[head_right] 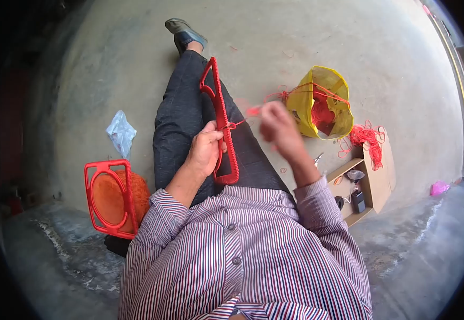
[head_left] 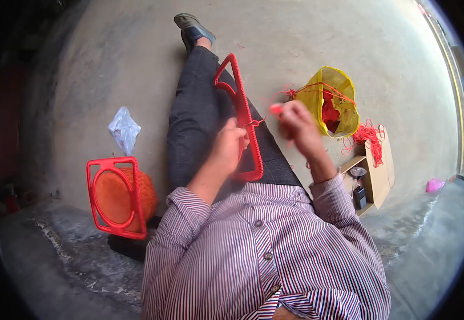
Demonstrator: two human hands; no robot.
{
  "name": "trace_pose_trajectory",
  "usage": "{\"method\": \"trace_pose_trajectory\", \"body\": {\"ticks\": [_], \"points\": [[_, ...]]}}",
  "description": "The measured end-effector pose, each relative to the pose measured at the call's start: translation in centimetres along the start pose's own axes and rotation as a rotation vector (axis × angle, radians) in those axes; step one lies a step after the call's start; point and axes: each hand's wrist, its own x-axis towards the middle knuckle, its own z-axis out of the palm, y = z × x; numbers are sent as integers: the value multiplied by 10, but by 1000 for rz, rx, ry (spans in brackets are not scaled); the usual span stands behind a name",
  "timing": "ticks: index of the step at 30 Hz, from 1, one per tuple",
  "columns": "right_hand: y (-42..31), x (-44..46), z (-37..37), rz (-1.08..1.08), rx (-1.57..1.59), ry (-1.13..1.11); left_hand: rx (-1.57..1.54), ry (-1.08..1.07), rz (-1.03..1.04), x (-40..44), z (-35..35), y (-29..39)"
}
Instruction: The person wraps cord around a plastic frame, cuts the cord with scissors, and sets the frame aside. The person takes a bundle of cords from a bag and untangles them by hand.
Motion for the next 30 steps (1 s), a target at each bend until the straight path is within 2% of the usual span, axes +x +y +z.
{"method": "trace_pose_trajectory", "body": {"ticks": [2, 7, 10, 11, 12, 14, 15, 16, 17, 19, 20, 21, 22, 23, 24, 25, 26, 27, 28, 30], "points": [[12, 5, 22, 64, -84, -203, -7, 4, -7, -2, 3, 3], [-34, 3, 13, -103, 209, -202, -32, -22, 8, 4, 3, -3], [-43, -31, 29, -67, 82, -273, -28, 17, -7, 6, 5, -5], [-48, -37, 30, -30, 150, -353, -18, 42, -15, 5, 5, -5], [-54, -38, 27, -44, 195, -336, -8, 67, -20, 4, 5, -4], [-67, -38, 18, -72, 283, -304, 714, 361, 636, 1, 15, -6], [-74, -43, 17, -113, 293, -230, 897, 359, 799, -4, 22, 0], [-86, -47, 15, -191, 298, -274, 1074, 384, 973, -12, 32, 10], [-97, -49, 8, -267, 338, -299, 1069, 262, 984, -21, 43, 23], [-108, -43, -4, -395, 295, -341, 1004, 114, 955, -25, 51, 34], [-109, -35, -9, -445, 216, -356, 645, 111, 660, -29, 54, 38], [-108, -27, -14, -497, 139, -370, 650, 191, 688, -20, 44, 39], [-104, -21, -20, -440, -142, -327, 655, 269, 717, -9, 29, 41], [-90, -13, -15, -477, -332, -333, 670, 315, 646, -6, 13, 40], [-68, -2, -18, -372, -399, -383, 686, 359, 571, -3, -3, 39], [-48, 2, -15, -271, -533, -395, 674, 318, 508, 4, -26, 24], [-27, 6, -7, -277, -674, -393, 670, 274, 318, -3, -22, 26], [-10, 8, 2, -218, -708, -383, 661, 234, 127, -16, -14, 30], [7, 9, 12, -103, -510, -396, 647, 195, -65, -25, -9, 30], [34, 14, 31, -96, -262, -419, 553, 168, 25, -26, -6, 13]]}}
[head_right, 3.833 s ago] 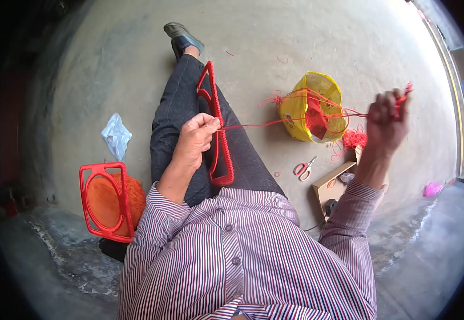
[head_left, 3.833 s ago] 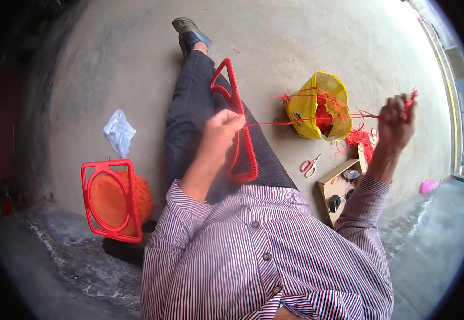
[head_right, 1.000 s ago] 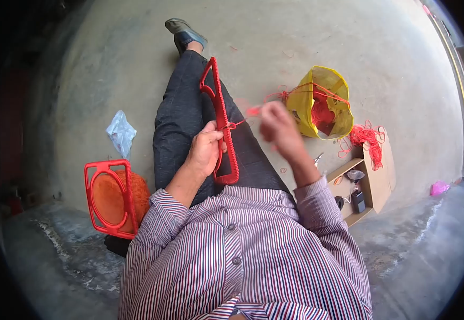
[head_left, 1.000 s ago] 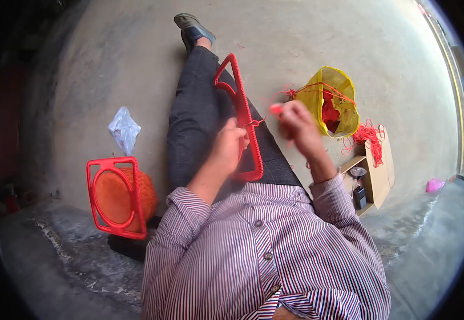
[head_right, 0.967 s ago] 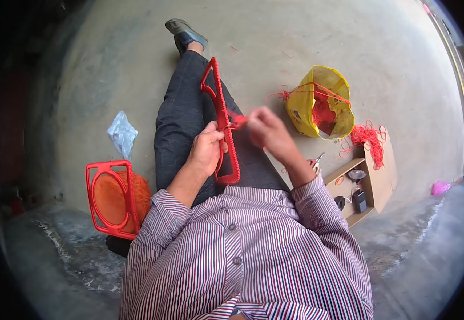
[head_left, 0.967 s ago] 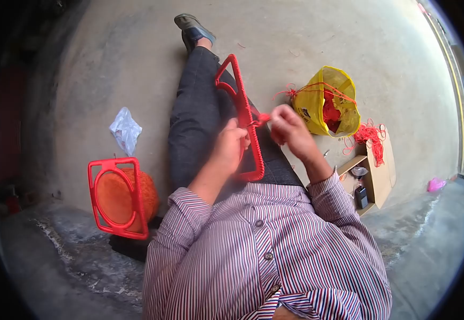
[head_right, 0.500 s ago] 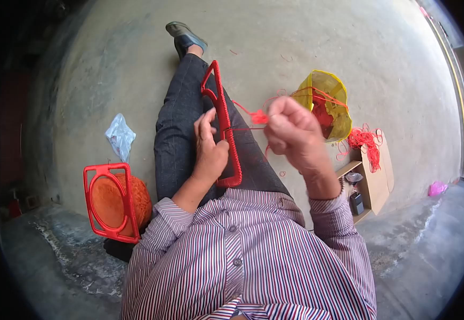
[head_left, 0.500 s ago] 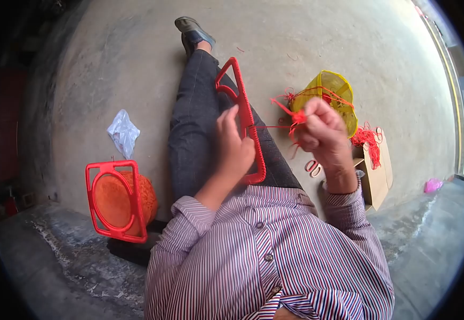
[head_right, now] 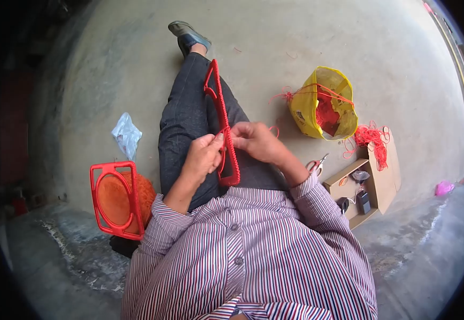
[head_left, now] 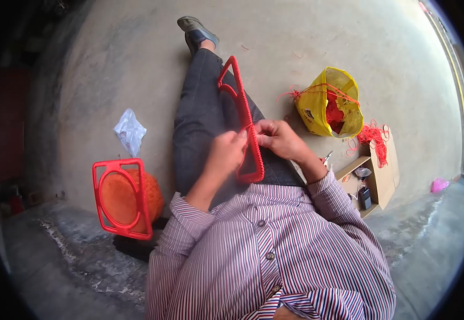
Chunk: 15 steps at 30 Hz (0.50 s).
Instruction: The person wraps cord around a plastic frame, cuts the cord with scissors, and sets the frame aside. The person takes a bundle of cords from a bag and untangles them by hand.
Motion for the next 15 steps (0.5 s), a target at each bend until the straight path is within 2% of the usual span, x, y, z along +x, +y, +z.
{"method": "trace_pose_trajectory", "body": {"ticks": [2, 4, 5, 8, 10, 11, 12, 14, 15], "points": [[-3, -1, 3, 59, 118, -26, -104, 46, 72, 4, 9, -7], [-16, -3, -3, 123, 212, -9, 123, 204, 365, 17, 3, -10], [-15, -4, -8, 44, 62, 89, 111, 224, 387, 20, -5, -12], [-47, -9, -9, -180, -92, 158, -45, 122, 337, -10, 4, 42], [-58, -7, 1, -485, -497, 194, -233, 25, 363, -19, 17, 60], [-59, -8, 0, -475, -479, 206, -317, -22, 395, -19, 20, 65], [-61, -10, -3, -465, -462, 220, -363, -76, 330, -16, 18, 69], [-80, -19, -22, -339, 26, 317, -459, -175, 193, -11, 6, 73], [-96, -27, -37, -310, 103, 436, -465, -151, 149, -9, 4, 74]]}}
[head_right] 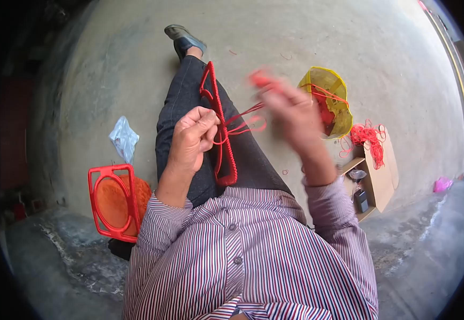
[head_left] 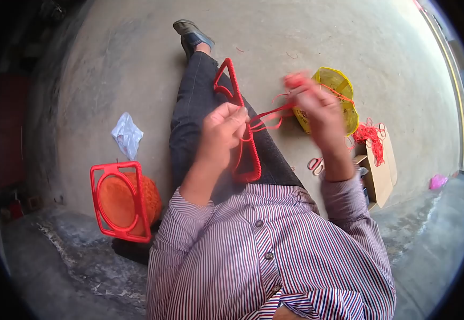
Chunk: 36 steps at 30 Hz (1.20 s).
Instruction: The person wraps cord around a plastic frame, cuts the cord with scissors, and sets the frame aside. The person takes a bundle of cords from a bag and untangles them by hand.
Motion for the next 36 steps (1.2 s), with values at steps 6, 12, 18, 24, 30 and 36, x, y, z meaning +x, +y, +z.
{"method": "trace_pose_trajectory", "body": {"ticks": [6, 12, 18, 24, 30, 36], "points": [[-68, 10, -154, -266, 788, 79, 475, 179, 241, 18, -37, -47], [19, -5, -84, 176, 306, 161, 485, 186, 150, 26, -37, -80], [82, -20, 28, 559, 73, -189, -24, 114, -21, 21, -21, -69], [67, -17, -6, 437, -93, -232, -194, -70, -122, 26, -44, -84], [74, -31, -29, 483, -145, 2, -72, 128, -41, 20, -30, -79], [43, -30, -16, 513, 153, -283, 924, 82, 649, 1, -7, -36]]}}
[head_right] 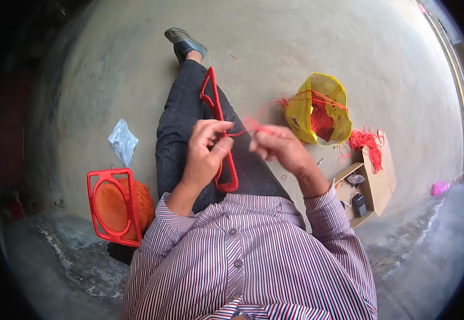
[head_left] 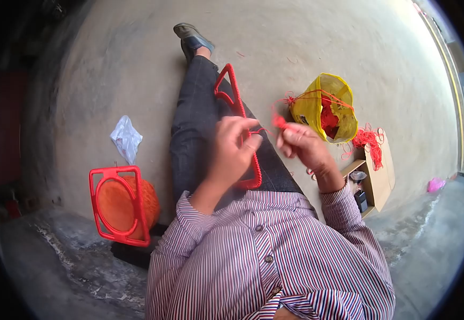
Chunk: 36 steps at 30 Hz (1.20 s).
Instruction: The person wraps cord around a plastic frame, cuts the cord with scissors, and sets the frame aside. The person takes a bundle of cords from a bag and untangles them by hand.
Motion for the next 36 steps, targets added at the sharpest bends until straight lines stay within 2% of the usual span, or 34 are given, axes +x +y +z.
{"method": "trace_pose_trajectory", "body": {"ticks": [1, 2, 3, 4, 6, 7, 8, 9, 11, 12, 14, 15, 16, 17, 19, 22, 25, 26, 29, 32, 33, 35, 36], "points": [[-4, 1, 11, 35, 55, -133, 68, -75, 159, 5, -1, 6], [-5, 1, 23, 49, 102, -234, -108, -169, 126, 8, 3, 17], [-3, 8, 25, -8, 158, -414, -460, -217, -39, 9, 1, 21], [-3, 8, 29, -14, 172, -405, -808, -261, -210, 10, -1, 25], [-6, 8, 30, 30, 166, -378, -1316, -177, -395, 16, -7, 36], [-9, 10, 22, 80, 145, -361, -1502, -120, -402, 21, -16, 30], [-6, 16, 11, 16, 195, -389, -1751, -280, -269, 28, -30, 12], [-7, 19, 4, -41, 317, -317, -1539, -124, -268, 27, -46, 14], [0, 33, -16, -155, 431, -143, -1142, 55, -226, 25, -62, -6], [-3, 37, -22, -100, 404, -141, -756, -2, -153, 21, -60, -14], [5, 49, -14, -78, -2, -37, 11, -103, 0, 7, -56, -26], [12, 56, -9, -62, -206, 16, 184, -195, 73, 0, -46, -24], [20, 60, -2, -106, -215, -64, 259, -262, 50, -8, -34, -24], [24, 63, 3, -190, -430, -147, 284, -233, 24, -15, -20, -21], [26, 65, 12, -143, -649, -186, 158, -119, -127, -21, 2, -20], [41, 68, 5, -119, -323, -188, 191, -16, -103, -17, 10, -25], [23, 60, -6, 230, -83, -167, 271, 12, 11, -9, 5, -24], [14, 55, 1, 254, -87, -104, 282, 0, 12, -8, 5, -25], [16, 56, 13, 208, -266, -112, 311, 26, 47, -4, 12, -27], [34, 64, 6, 79, -314, -112, 131, 10, -102, -4, 11, -24], [36, 64, 5, 15, -331, -105, 167, 38, -17, -5, 9, -24], [28, 59, -9, -189, -282, 76, 237, 98, 152, -7, 3, -27], [18, 55, -19, -291, -259, 166, 209, 140, 132, -6, 1, -22]]}}
